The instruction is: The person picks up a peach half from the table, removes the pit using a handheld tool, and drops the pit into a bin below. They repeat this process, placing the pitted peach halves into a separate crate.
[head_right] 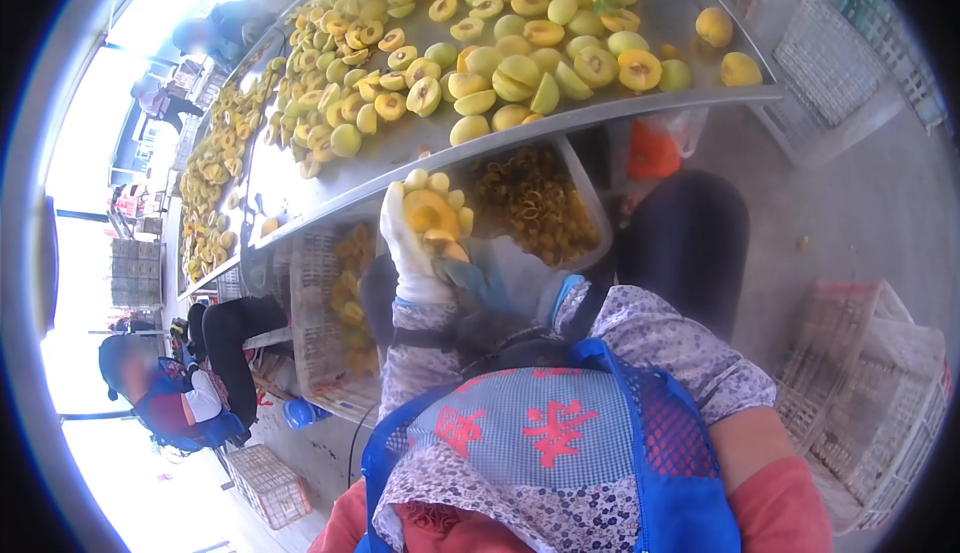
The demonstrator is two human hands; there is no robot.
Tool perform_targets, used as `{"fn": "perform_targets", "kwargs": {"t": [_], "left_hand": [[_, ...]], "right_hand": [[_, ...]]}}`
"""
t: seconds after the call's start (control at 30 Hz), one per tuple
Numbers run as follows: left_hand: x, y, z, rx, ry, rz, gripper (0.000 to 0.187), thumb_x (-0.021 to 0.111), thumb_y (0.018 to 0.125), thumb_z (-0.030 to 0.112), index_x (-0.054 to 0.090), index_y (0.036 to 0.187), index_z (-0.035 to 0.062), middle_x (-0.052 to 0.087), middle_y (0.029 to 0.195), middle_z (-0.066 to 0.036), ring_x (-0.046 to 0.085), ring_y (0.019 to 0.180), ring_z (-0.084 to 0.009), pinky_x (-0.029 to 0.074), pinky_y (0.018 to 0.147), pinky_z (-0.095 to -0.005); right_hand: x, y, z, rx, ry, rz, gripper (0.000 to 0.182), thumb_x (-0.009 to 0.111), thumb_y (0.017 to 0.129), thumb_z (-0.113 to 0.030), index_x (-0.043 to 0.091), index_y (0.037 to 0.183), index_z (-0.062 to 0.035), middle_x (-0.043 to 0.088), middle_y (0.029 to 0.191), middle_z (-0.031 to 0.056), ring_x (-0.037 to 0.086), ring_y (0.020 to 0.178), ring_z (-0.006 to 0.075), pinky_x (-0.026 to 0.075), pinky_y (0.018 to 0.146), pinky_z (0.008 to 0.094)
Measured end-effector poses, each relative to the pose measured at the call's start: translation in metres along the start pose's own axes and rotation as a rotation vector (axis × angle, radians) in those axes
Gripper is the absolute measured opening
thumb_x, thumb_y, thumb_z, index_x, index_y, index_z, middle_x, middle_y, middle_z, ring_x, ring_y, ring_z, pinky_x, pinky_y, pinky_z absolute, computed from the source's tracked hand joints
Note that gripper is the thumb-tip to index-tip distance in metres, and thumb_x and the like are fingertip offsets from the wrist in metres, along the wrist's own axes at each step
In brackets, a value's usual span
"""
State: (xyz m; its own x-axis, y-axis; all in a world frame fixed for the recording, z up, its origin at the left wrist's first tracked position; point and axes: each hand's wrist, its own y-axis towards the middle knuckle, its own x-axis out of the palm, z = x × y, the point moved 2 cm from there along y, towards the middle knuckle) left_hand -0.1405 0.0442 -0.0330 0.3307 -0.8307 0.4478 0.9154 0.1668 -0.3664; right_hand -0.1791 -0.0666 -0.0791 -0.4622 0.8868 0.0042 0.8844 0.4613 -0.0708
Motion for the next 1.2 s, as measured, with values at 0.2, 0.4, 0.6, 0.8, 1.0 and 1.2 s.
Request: {"fn": "perform_targets", "kwargs": {"t": [0.2,0.4,0.6,0.8,1.0,1.2], "left_hand": [[-0.018,0.01,0.012,0.008,-0.166,0.02,0.033,0.051,0.098,0.044,0.06,0.11,0.0152,0.066,0.101,-0.002,0.063,0.086,-0.0199,0.055,0.069,-0.0342],[-0.06,0.027,0.013,0.1,-0.229,0.16,0.035,0.051,0.097,0.046,0.062,0.109,0.0157,0.067,0.102,-0.002,0.064,0.087,-0.0219,0.057,0.071,-0.0384],[-0.159,0.083,0.067,0.265,-0.398,-0.095,0.033,0.053,0.093,0.047,0.064,0.103,0.0177,0.067,0.101,0.0,0.063,0.09,-0.0196,0.056,0.072,-0.0356],[-0.186,0.057,0.152,0.649,0.421,0.665,0.032,0.063,0.093,0.032,0.064,0.111,0.0056,0.066,0.105,-0.009,0.061,0.097,-0.0219,0.05,0.087,-0.0379],[-0.077,0.123,0.144,0.703,1.052,0.22,0.057,0.068,0.088,0.033,0.055,0.131,-0.0019,0.058,0.13,-0.019,0.056,0.118,-0.0277,0.042,0.102,-0.0359],[-0.011,0.194,0.124,0.623,1.666,-0.071,0.062,0.069,0.081,0.044,0.059,0.127,0.0028,0.061,0.128,-0.023,0.056,0.122,-0.0364,0.044,0.102,-0.0422]], "right_hand": [[-0.009,-0.002,-0.021,-0.078,-0.374,-0.095,0.057,0.08,0.072,-0.047,0.063,0.111,-0.0094,0.069,0.101,0.0212,0.067,0.095,0.0405,0.053,0.084,0.0444],[-0.004,0.017,0.023,0.093,-0.52,-0.094,0.04,0.066,0.089,-0.039,0.063,0.118,-0.0117,0.069,0.104,0.0183,0.068,0.094,0.0385,0.054,0.083,0.0446],[-0.026,0.023,0.055,0.205,-0.59,0.227,0.035,0.062,0.097,-0.035,0.068,0.104,-0.0016,0.07,0.091,0.0225,0.07,0.089,0.0362,0.053,0.079,0.0415],[-0.018,0.021,0.025,0.167,-0.313,0.223,0.043,0.06,0.097,-0.042,0.068,0.106,-0.0005,0.069,0.097,0.026,0.067,0.094,0.0404,0.051,0.082,0.0431],[-0.013,0.026,0.014,0.142,-0.279,0.22,0.041,0.06,0.097,-0.042,0.066,0.108,-0.0026,0.069,0.092,0.025,0.068,0.09,0.0406,0.052,0.08,0.0435],[-0.022,0.03,0.006,0.212,-0.413,0.2,0.038,0.058,0.097,-0.041,0.065,0.106,-0.0041,0.069,0.087,0.0241,0.068,0.086,0.0413,0.053,0.077,0.0455]]}}
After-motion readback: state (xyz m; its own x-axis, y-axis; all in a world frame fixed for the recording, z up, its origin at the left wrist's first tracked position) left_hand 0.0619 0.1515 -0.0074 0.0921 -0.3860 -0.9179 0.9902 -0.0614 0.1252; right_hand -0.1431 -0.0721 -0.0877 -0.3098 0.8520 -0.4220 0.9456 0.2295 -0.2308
